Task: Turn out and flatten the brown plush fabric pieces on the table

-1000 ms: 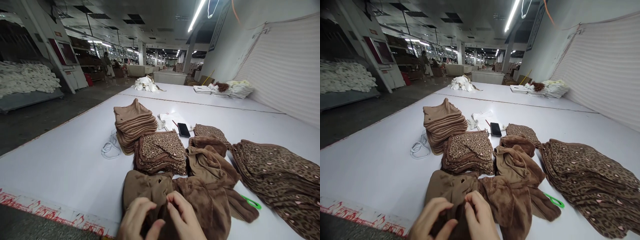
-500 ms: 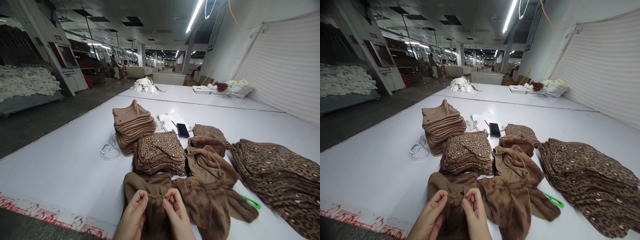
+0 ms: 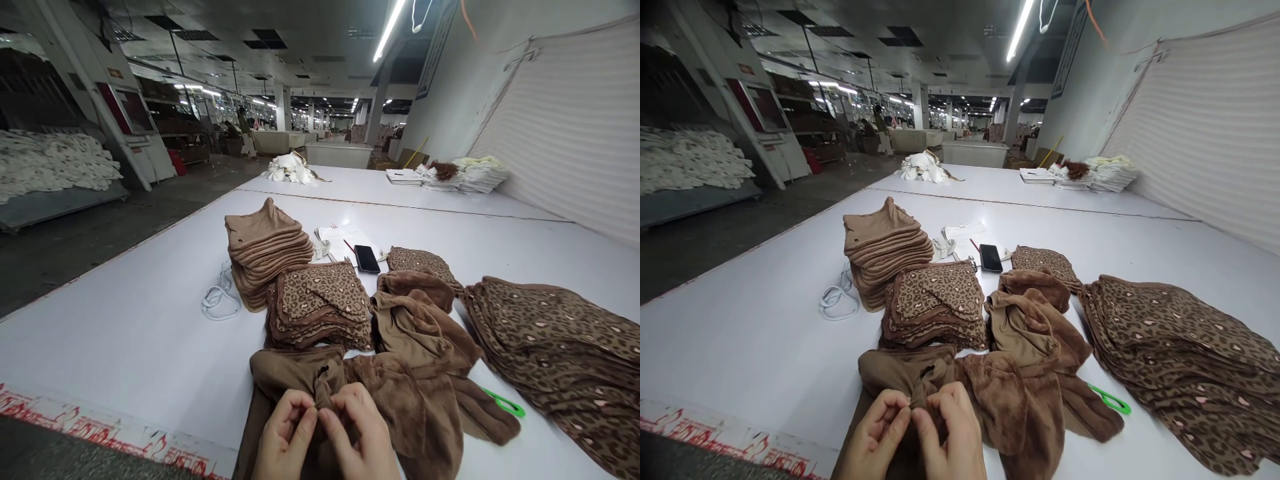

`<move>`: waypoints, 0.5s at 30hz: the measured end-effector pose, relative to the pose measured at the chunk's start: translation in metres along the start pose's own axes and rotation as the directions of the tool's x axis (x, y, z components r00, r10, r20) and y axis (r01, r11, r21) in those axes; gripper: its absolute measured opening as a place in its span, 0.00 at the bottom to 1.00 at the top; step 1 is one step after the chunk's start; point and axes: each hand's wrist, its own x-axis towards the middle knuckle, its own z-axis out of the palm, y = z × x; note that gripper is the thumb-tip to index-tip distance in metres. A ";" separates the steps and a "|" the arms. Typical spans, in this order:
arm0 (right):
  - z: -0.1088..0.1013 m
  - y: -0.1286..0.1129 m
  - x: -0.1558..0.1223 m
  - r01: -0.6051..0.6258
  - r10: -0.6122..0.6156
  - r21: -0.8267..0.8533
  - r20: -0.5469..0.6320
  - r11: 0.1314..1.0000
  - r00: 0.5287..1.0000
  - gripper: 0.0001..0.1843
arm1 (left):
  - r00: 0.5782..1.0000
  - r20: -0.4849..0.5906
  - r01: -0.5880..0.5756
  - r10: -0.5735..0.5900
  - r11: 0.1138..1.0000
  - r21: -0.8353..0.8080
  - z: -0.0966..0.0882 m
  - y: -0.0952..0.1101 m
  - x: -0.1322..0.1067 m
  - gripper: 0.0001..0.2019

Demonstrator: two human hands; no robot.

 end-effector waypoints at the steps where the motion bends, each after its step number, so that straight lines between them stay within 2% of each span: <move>1: -0.004 -0.002 0.002 0.006 -0.006 0.002 0.014 1.000 1.000 0.07 | 1.000 0.026 -0.002 0.001 0.998 0.059 -0.002 0.004 0.002 0.15; 3: -0.014 -0.006 0.009 0.004 -0.004 0.018 0.018 1.000 1.000 0.09 | 0.997 0.064 -0.058 0.041 0.956 0.287 -0.012 0.016 0.011 0.12; 4: -0.019 -0.008 0.013 0.001 -0.002 0.017 0.015 1.000 1.000 0.10 | 0.993 0.094 -0.107 0.072 0.886 0.451 -0.019 0.023 0.018 0.12; 5: -0.024 -0.009 0.018 0.002 -0.003 0.005 0.017 1.000 1.000 0.10 | 0.983 0.106 -0.182 0.148 0.767 0.615 -0.027 0.029 0.025 0.13; 7: -0.032 -0.011 0.028 0.008 -0.007 -0.052 0.025 0.999 1.000 0.10 | 0.972 0.114 -0.224 0.204 0.664 0.713 -0.042 0.039 0.038 0.13; 10: -0.038 -0.008 0.043 -0.008 0.010 -0.140 0.008 0.990 1.000 0.12 | 0.967 0.111 -0.232 0.229 0.615 0.754 -0.055 0.047 0.049 0.14; 12: -0.039 -0.008 0.050 -0.012 0.013 -0.161 0.006 0.987 1.000 0.15 | 0.960 0.145 -0.263 0.240 0.592 0.762 -0.052 0.053 0.048 0.15; 14: -0.040 -0.014 0.054 0.020 -0.009 -0.151 0.074 0.988 0.997 0.18 | 0.933 0.288 -0.360 0.217 0.607 0.708 -0.041 0.065 0.045 0.16; 15: -0.041 -0.020 0.056 0.050 -0.033 -0.131 0.132 0.990 0.991 0.17 | 0.898 0.398 -0.420 0.186 0.632 0.652 -0.033 0.073 0.044 0.18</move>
